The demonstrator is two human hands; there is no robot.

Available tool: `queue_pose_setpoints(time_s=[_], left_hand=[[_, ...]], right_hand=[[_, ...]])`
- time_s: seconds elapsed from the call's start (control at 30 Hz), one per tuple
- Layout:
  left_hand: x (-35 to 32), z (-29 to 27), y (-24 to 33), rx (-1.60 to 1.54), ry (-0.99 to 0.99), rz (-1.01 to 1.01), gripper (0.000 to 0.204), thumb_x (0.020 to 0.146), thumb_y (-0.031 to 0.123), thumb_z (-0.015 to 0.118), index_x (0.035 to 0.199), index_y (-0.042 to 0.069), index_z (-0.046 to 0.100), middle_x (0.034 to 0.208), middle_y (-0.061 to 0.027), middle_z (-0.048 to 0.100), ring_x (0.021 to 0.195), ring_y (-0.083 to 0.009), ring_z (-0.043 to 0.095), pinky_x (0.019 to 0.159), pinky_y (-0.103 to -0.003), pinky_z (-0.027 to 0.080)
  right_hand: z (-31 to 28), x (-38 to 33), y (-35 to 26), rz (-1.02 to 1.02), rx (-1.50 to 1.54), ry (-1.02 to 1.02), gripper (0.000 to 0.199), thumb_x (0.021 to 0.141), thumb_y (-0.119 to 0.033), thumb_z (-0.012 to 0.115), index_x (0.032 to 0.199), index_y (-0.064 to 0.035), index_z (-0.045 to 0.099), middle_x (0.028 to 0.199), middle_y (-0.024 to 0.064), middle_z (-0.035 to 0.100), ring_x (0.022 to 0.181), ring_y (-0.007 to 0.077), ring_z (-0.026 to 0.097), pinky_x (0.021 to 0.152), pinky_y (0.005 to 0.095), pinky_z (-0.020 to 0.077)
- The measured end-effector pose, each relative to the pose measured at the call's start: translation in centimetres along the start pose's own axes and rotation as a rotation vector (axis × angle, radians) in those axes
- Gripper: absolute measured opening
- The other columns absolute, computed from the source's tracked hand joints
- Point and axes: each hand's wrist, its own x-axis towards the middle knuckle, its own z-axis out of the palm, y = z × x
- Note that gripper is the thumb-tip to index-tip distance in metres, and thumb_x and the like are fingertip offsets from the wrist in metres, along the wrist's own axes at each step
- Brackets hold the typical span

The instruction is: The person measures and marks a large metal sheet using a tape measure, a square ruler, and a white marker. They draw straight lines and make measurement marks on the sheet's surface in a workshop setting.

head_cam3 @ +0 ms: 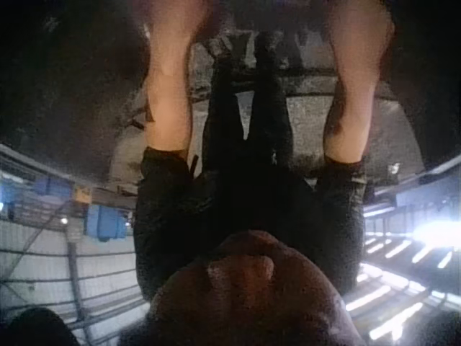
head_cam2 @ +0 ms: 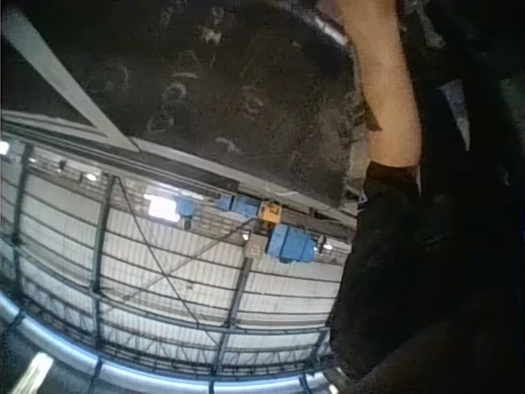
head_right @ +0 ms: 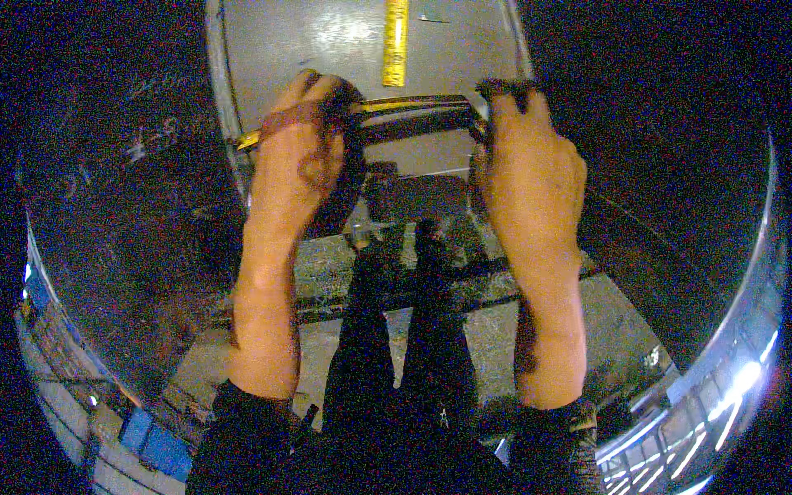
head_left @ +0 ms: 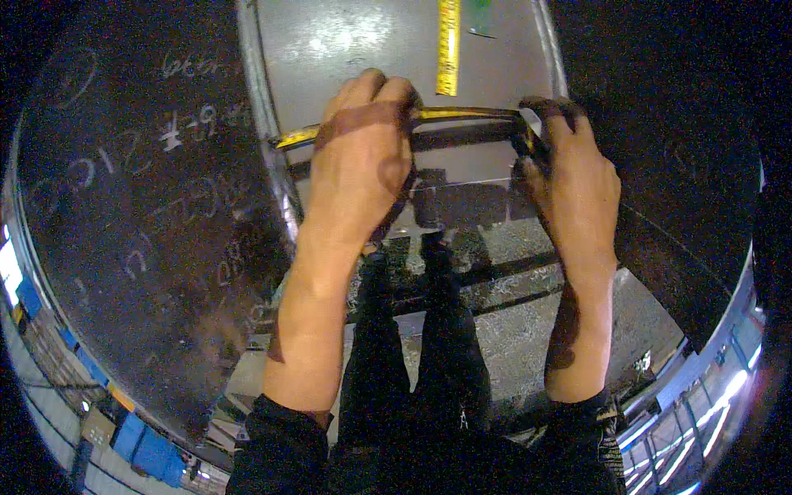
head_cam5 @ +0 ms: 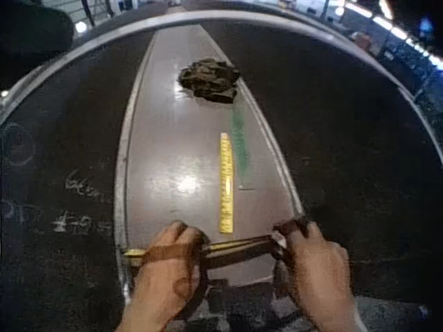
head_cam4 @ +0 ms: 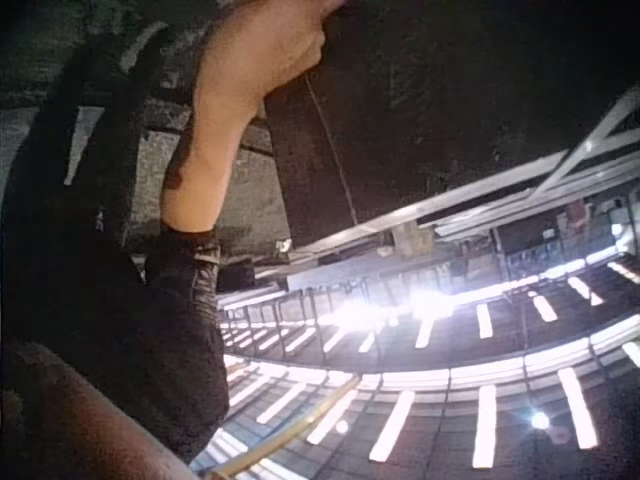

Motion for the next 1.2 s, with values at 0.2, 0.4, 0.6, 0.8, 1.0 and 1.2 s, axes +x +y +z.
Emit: queue_pose_setpoints(time_s=[0.2,0.4,0.6,0.8,1.0,1.2], left_hand=[[-1.0,-0.1,-1.4,-0.016,0.005,0.025,0.029,0.075,-0.001,0.06,0.103,0.004,0.06,0.101,-0.0192,0.058,0.098,-0.0423,0.057,0.086,-0.048,0.049],[-1.6,-0.5,-2.2,0.004,0.005,0.035,0.028,0.077,-0.001,0.06,0.105,0.003,0.06,0.102,-0.0195,0.059,0.096,-0.0437,0.058,0.083,-0.049,0.049],[-1.4,0.0,-2.2,-0.011,0.029,0.018,0.022,0.077,-0.003,0.061,0.098,0.004,0.062,0.095,-0.0184,0.057,0.093,-0.0414,0.057,0.083,-0.049,0.048],[-0.9,-0.7,-1.6,0.001,0.055,0.021,0.013,0.085,-0.002,0.059,0.097,0.002,0.062,0.095,-0.0191,0.06,0.091,-0.0428,0.059,0.079,-0.049,0.048],[-0.2,-1.1,-2.0,-0.03,0.015,0.002,0.01,0.087,0.0,0.061,0.097,0.001,0.063,0.097,-0.0195,0.061,0.091,-0.0429,0.06,0.078,-0.049,0.048],[0.2,-1.3,-0.9,0.017,0.063,-0.002,0.01,0.087,0.0,0.06,0.097,0.0,0.062,0.095,-0.0198,0.06,0.091,-0.0433,0.06,0.077,-0.048,0.048]], right_hand=[[0.5,0.2,-0.7,0.063,-0.014,-0.093,0.055,0.077,-0.014,0.077,0.129,-0.0152,0.057,0.117,0.0181,0.062,0.096,0.0424,0.066,0.077,0.0498,0.0554],[0.3,-0.1,-1.8,0.048,-0.046,-0.111,0.055,0.077,-0.018,0.079,0.127,-0.0103,0.058,0.112,0.0189,0.062,0.094,0.0421,0.066,0.078,0.05,0.055],[0.6,0.5,-1.4,0.076,-0.102,-0.203,0.056,0.076,-0.017,0.079,0.128,-0.0145,0.058,0.121,0.0194,0.061,0.095,0.0417,0.066,0.078,0.0497,0.055],[0.2,0.4,-0.8,-0.016,0.045,-0.111,0.057,0.078,-0.017,0.078,0.13,-0.0154,0.057,0.127,0.018,0.058,0.097,0.0405,0.066,0.08,0.0485,0.0537],[-0.1,-1.1,-3.4,0.125,0.333,0.075,0.037,0.09,-0.019,0.066,0.125,-0.0096,0.058,0.117,0.0199,0.056,0.096,0.0424,0.063,0.08,0.0492,0.0518],[4.6,-3.1,-6.0,-0.057,0.413,0.059,0.024,0.092,-0.022,0.058,0.109,-0.0052,0.06,0.103,0.0181,0.06,0.09,0.0411,0.061,0.085,0.055,0.0489]])
